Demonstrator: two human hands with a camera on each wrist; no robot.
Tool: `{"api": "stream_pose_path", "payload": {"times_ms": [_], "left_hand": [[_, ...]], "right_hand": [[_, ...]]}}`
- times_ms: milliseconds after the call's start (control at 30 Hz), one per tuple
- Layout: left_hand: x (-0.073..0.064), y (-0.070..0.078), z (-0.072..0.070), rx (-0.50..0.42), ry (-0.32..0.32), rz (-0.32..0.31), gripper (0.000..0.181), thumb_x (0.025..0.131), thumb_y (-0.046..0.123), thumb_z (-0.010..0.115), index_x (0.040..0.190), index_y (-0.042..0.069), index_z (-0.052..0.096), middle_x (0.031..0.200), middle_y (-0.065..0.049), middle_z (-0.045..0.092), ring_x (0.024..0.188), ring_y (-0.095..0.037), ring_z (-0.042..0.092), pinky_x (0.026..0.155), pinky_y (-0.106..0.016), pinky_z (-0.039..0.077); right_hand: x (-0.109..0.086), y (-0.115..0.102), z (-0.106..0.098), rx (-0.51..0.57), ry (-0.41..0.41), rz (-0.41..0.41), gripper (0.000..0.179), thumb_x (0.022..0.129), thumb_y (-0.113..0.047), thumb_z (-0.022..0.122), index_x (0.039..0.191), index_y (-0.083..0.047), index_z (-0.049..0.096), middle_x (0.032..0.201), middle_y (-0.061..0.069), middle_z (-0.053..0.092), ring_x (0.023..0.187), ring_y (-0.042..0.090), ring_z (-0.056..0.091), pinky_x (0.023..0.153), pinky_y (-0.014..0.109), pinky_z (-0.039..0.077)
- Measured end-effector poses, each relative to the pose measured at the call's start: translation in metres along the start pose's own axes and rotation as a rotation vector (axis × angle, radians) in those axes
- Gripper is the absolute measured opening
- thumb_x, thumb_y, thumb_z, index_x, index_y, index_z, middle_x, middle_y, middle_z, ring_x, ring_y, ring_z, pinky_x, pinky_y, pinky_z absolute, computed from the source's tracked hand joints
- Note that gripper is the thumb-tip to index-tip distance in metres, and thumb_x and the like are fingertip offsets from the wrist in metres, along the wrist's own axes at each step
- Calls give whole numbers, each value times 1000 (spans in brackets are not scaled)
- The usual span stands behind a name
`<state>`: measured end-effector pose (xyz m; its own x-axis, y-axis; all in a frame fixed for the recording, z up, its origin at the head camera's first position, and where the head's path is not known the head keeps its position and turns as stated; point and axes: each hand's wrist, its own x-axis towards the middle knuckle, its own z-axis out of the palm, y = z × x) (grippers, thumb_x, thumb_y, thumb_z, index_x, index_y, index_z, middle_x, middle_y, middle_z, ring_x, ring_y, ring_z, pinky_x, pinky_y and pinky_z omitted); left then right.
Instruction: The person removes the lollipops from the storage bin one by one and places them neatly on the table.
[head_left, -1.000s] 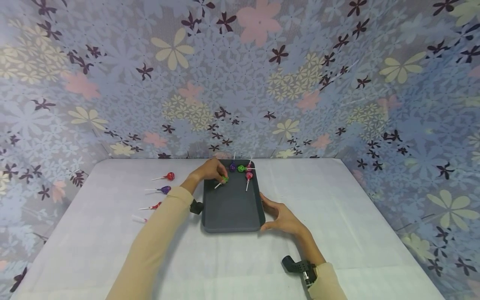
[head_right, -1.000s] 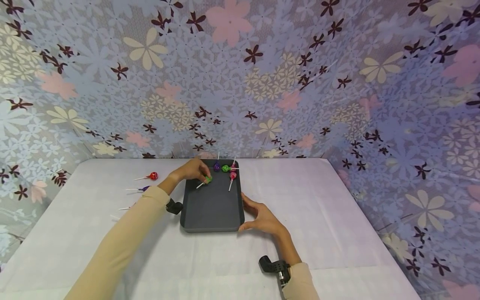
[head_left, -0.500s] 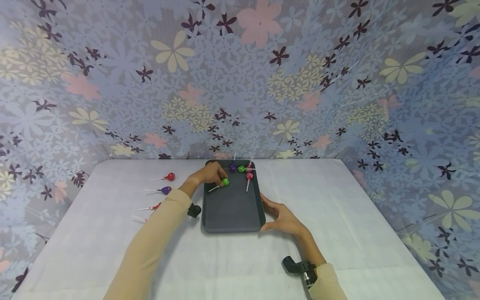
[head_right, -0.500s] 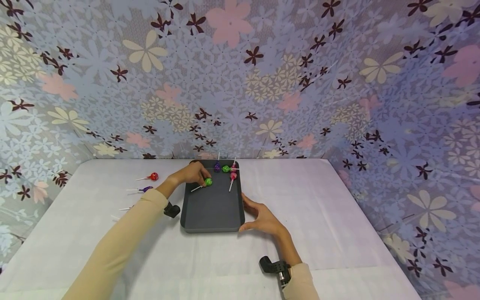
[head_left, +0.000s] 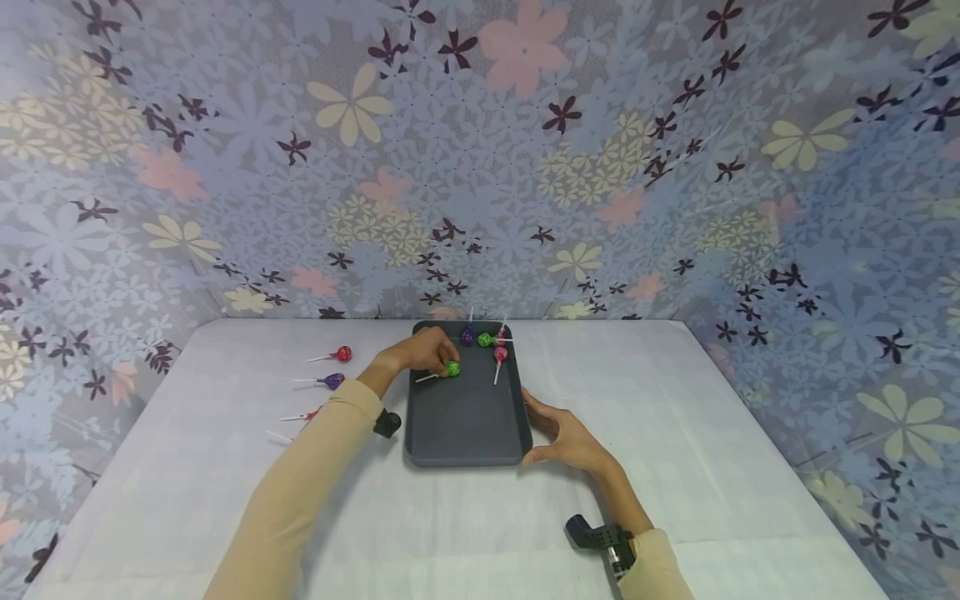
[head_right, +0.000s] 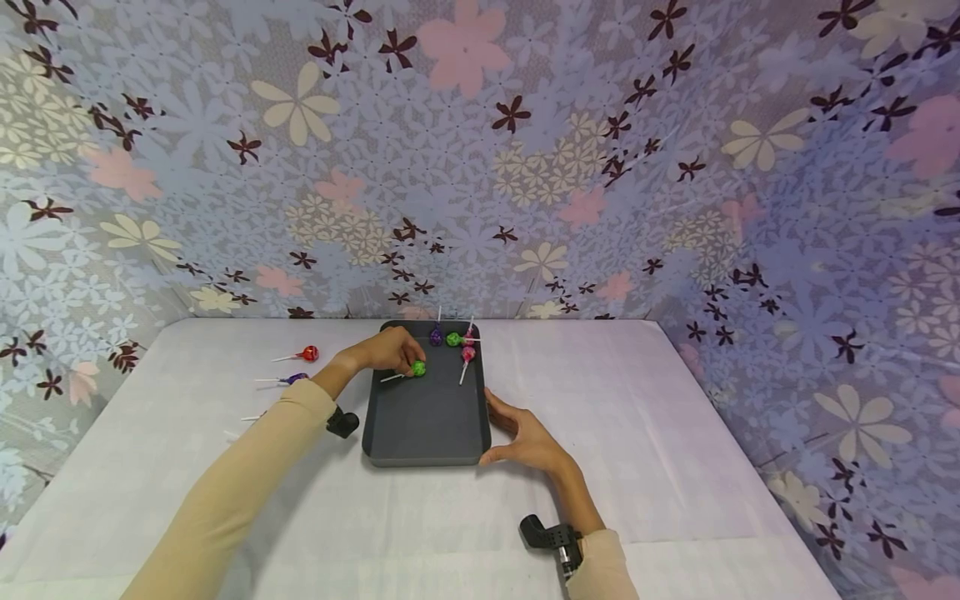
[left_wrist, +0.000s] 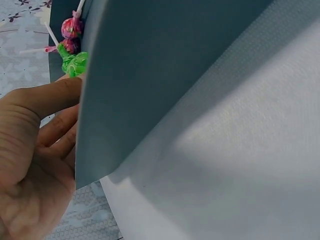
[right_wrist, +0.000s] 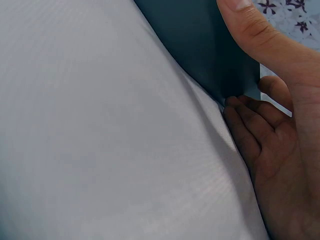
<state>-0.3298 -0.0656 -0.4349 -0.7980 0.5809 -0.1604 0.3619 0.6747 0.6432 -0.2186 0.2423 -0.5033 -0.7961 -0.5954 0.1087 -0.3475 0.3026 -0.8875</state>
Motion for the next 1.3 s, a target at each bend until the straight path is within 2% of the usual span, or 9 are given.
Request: {"api": "stream_pose_path", "payload": {"times_ms": [100,300,433,533,733,800,967,1133,1300], "left_hand": [[-1,1,0,-7,3,7,33,83,-2,73,116,0,70,104,-16,73,91,-23,70,76,-30,57],[-2,-1,1,-22,17,24,34,84,-1,72,118,0,69,104,-16,73,81,-19,70,71,-28,57],[-2,-4,-1,-34,39,38,35,85,0,72,119,0,68,103,-15,73,74,-17,69,67,-28,57],[-3,-6,-3,-40,63,61,36,85,2,73,120,0,68,103,-16,73,74,-17,69,66,-27,56],[-6,-7,-7,-50,98,106,36,85,3,73,121,0,68,115,-17,69,98,-27,70,76,-30,57],[-8,-7,-9,-71,105,126,37,86,2,72,122,-1,67,116,-18,68,101,-29,69,78,-31,58],[-15,-8,-12,-114,132,171,36,87,1,70,123,-3,65,118,-19,68,100,-29,69,77,-31,58],[-18,-11,-14,-100,161,205,36,86,1,71,121,-3,66,114,-17,69,100,-29,69,80,-33,58],[-21,-14,-16,-114,191,230,34,85,0,72,118,0,67,109,-14,72,98,-27,69,85,-36,56]], "right_hand": [[-1,-1,0,-5,2,-1,109,68,-17,88,154,-4,23,161,12,21,144,33,30,113,32,31],[0,-2,1,-7,-4,-9,108,69,-17,88,154,-4,23,161,13,21,144,34,29,113,29,31],[1,-2,1,-6,-4,-7,108,68,-17,88,154,-5,23,161,12,21,145,33,29,113,34,30],[2,-1,1,-13,-2,-4,108,68,-17,88,154,-5,24,161,12,22,145,32,29,113,37,30],[2,1,1,-15,-3,-4,108,68,-16,88,154,-4,23,160,13,22,144,33,30,111,20,32],[1,1,1,-12,-1,-3,108,68,-16,88,154,-4,23,160,13,22,144,33,30,108,13,31],[1,0,1,-12,-2,-9,108,68,-17,88,154,-4,23,160,13,21,144,34,29,108,12,30],[1,-1,-1,-12,-2,-11,108,69,-17,88,154,-5,23,161,13,21,144,34,29,110,16,30],[-1,-1,-2,-15,-1,-12,107,70,-18,87,154,-4,23,161,13,21,144,35,28,109,12,30]]}}
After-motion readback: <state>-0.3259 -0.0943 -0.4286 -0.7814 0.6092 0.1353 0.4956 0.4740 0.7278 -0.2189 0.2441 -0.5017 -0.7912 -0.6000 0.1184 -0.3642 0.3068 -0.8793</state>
